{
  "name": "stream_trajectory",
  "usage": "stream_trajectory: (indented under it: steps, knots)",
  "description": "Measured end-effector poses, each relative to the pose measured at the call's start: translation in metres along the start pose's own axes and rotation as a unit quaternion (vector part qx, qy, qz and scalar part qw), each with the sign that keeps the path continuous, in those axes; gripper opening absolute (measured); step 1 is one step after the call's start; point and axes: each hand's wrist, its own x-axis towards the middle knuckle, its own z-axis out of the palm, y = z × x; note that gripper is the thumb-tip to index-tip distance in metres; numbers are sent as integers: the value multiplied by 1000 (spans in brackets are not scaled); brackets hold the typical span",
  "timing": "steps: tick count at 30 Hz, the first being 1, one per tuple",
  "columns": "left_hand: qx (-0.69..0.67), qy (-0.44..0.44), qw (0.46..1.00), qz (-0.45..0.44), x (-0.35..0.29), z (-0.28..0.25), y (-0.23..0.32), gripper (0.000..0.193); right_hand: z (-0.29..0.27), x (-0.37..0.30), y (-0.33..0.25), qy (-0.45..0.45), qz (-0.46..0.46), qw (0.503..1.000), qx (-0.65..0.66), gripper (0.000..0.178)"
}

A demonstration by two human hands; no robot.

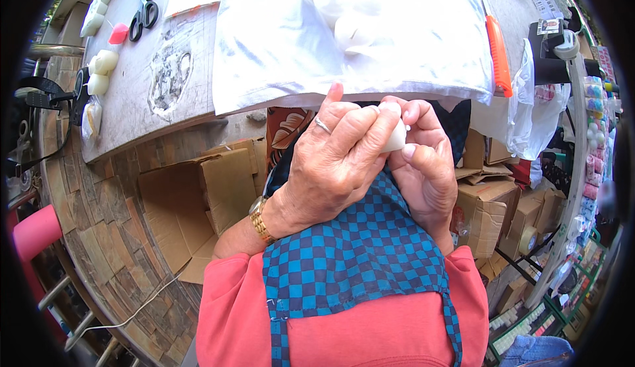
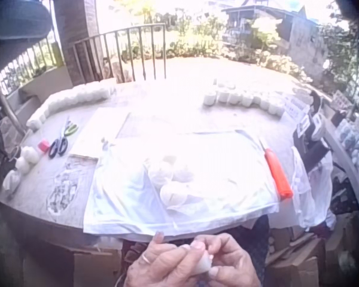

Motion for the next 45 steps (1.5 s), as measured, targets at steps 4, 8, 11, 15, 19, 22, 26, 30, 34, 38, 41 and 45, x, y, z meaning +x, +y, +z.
stream_trajectory:
  steps: [4, 8, 11, 15, 19, 22, 26, 30, 34, 38, 41, 45]
  knots:
    - [-5, -2, 1000, -23, 2, -2, 3, 58, -1, 0, 0, 8, 9, 1000, 6, 32]
    - [2, -4, 1000, -24, 1, -1, 2, 58, -4, 0, 3, 8, 6, 1000, 16, 30]
    - [-30, -10, 999, -38, 1, -2, 4, 60, -5, 0, 3, 13, 8, 1000, 21, 30]
    - [-77, -21, 994, -69, 0, -4, -1, 60, -9, 0, 1, -1, 19, 1000, 23, 29]
    - [-102, -30, 990, -95, 1, -7, -1, 61, -11, 1, -2, -7, 20, 999, 30, 23]
    - [-126, -39, 985, -109, 0, -8, 0, 59, -11, -2, -2, 10, 6, 1000, 6, 19]
    - [-151, -40, 980, -123, 3, -8, 0, 58, -5, -3, -1, 36, -35, 997, -50, 15]
    - [-169, -76, 973, -136, 5, -17, -2, 58, -19, 4, -10, 86, -179, 950, -243, 20]
    - [-233, -70, 952, -184, -4, -17, -8, 55, -44, 42, -70, 240, -415, 598, -642, 18]
    - [-318, -76, 916, -233, 1, -21, -6, 53, -101, 105, -140, 280, -358, 364, -813, 23]
    - [-385, -75, 884, -255, 2, -27, -8, 50, -130, 136, -153, 280, -154, 433, -843, 43]
    - [-442, -59, 849, -282, -5, -33, -10, 49, -125, 140, -152, 290, -136, 370, -872, 45]
